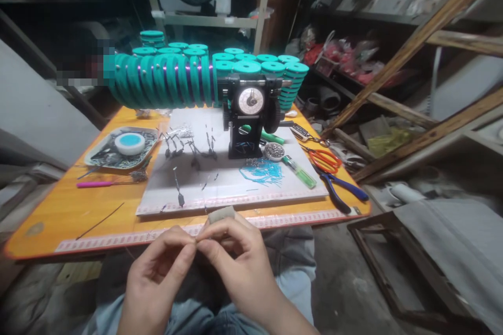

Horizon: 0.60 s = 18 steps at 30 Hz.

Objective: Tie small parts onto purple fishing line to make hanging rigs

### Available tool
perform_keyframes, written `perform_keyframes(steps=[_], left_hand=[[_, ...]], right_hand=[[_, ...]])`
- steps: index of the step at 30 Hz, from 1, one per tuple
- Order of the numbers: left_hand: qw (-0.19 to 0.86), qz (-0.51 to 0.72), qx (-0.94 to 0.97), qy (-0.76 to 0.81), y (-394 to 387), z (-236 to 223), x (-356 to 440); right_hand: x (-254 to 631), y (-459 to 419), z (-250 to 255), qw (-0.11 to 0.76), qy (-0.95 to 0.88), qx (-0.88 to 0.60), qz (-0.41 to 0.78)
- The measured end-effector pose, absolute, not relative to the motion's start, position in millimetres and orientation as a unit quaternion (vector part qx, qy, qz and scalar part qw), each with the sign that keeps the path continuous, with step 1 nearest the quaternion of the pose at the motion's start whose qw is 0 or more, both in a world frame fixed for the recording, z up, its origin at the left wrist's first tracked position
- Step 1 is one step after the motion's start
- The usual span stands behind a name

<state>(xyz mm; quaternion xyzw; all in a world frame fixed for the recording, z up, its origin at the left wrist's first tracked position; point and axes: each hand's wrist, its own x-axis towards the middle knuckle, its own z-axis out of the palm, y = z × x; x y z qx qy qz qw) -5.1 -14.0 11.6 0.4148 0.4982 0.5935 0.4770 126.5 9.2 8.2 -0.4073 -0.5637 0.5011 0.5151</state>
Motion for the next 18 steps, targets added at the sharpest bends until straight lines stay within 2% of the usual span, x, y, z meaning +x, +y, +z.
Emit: perform_keyframes(steps=[11,13,16,18], left_hand=[[0.461,0.551,0.455,0.526,-16.0,-1.1,-2.2],[0.439,0.546,0.469,0.538,-15.3,-2.7,-1.9],[0.406,0.544,0.487,0.550,-13.8,-4.4,-0.7],[0.400,0.541,0.493,0.552,-12.7,-5.1,0.4]], right_hand=[[143.1,10.1,10.5,0.487,-0.653,-0.443,0.374],[156.5,23.5,10.6,0.471,-0.688,-0.470,0.288],[183.8,52.8,12.1,0.419,-0.729,-0.537,0.066],[199.0,71.0,14.0,0.384,-0.736,-0.558,-0.007]])
